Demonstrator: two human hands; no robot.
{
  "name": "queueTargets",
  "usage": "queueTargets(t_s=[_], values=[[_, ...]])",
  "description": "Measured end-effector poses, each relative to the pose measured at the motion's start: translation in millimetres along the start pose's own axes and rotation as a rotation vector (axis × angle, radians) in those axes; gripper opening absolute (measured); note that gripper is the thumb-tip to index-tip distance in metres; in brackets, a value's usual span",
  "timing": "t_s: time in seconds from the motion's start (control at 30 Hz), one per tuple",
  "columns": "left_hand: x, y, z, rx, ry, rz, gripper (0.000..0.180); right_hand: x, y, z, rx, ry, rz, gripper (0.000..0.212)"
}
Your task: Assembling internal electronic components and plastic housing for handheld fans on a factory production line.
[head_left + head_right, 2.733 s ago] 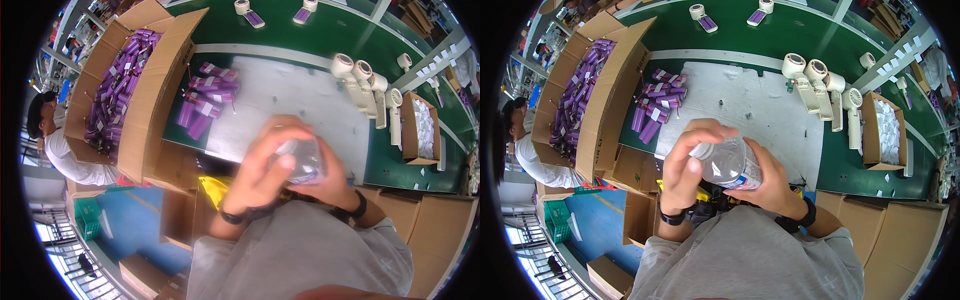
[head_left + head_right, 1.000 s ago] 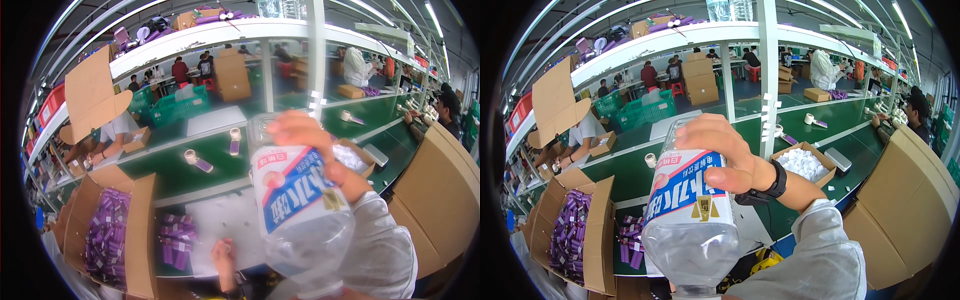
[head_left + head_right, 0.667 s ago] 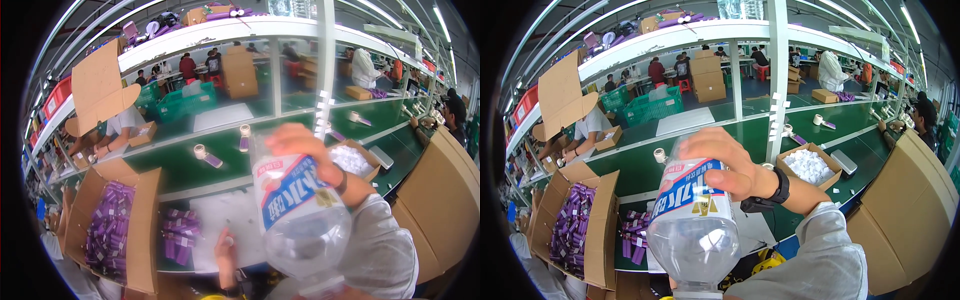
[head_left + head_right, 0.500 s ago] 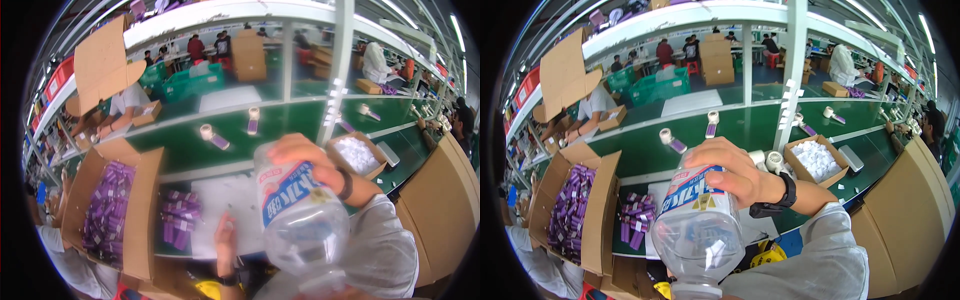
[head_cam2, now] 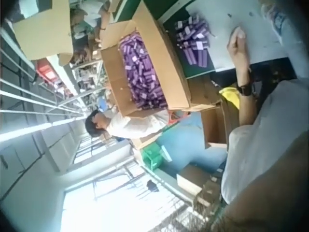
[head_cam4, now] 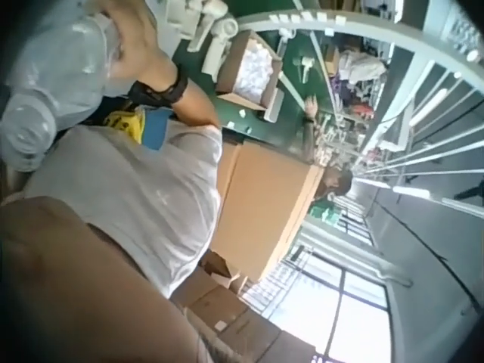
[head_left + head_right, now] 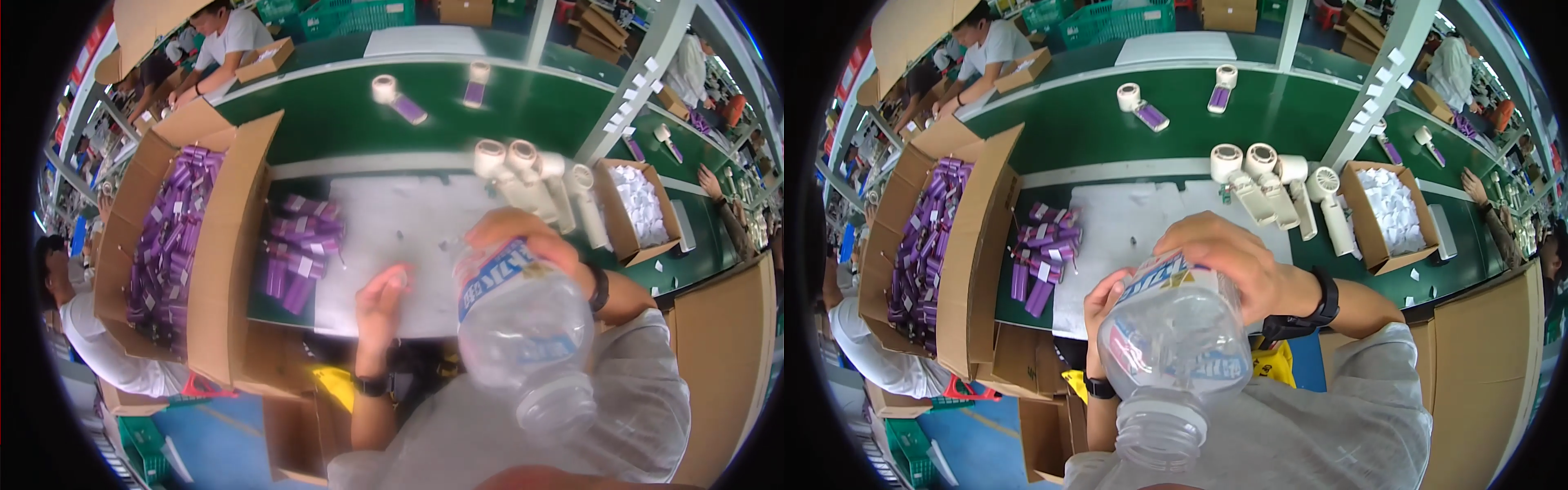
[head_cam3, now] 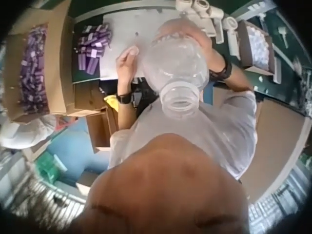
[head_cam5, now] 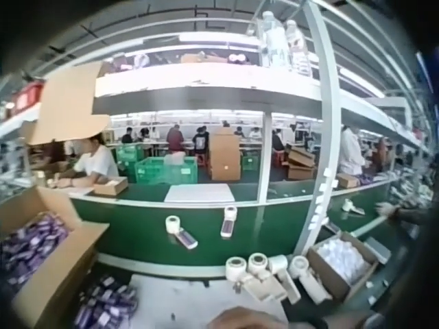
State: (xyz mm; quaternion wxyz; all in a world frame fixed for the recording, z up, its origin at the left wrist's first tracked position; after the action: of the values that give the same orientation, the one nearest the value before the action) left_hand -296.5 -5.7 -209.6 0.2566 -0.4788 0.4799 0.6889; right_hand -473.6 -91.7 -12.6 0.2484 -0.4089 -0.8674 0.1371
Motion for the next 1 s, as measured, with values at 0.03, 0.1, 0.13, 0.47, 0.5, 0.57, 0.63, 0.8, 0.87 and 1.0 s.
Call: queueTargets(t_s=[0.03,0.1,0.13,0.47,0.5,0.57,0.63,0.8,0.87,1.0], values=[[-1,0,2,0.006,-0.012,-0.034,0.042,-1,0,-2,-0.013,0.010,0.003,0.061],[-4,4,2,0.003,0.001,-0.008,0.041,0,-4,-4,-0.038,0.025,0.035,0.060],[-8,8,3,0.011,0.028,0.020,0.041,-2,-4,-4,-0.041,0.032,0.028,0.060],[3,7,10,-0.015,-0.084,0.244,0.042,3,-8,-6,-0.042,-0.017,0.148,0.054],[5,4,10,-0.022,-0.075,0.244,0.041,3,-9,-7,-0.040,-0.018,0.147,0.053],[6,0,10,-0.039,-0.054,0.243,0.038,6,-10,-11,-0.041,-0.053,0.174,0.052],[4,-1,8,-0.018,-0.040,0.206,0.036,10,-13,-15,-0.041,-0.125,0.198,0.050],[-10,2,3,0.035,0.053,0.015,0.031,17,-21,-22,0.003,-0.178,0.311,0.046],[-14,4,3,0.056,0.083,-0.021,0.030,11,-30,-24,0.002,-0.006,0.139,0.047],[-10,1,1,0.061,0.094,0.006,0.029,4,-40,-30,-0.029,0.025,0.079,0.062]])
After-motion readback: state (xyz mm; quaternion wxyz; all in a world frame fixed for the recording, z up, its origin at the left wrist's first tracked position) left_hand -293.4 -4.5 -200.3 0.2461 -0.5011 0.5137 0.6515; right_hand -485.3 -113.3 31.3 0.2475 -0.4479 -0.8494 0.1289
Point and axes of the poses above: each hand's wrist, its own z-axis away from the middle knuckle, its own y-axis out of the palm, x = y × z, the point moved 8 cm from there along -z, towards the middle knuckle, and after that the axes turned 1 degree about -y, right-handed, at the moved point
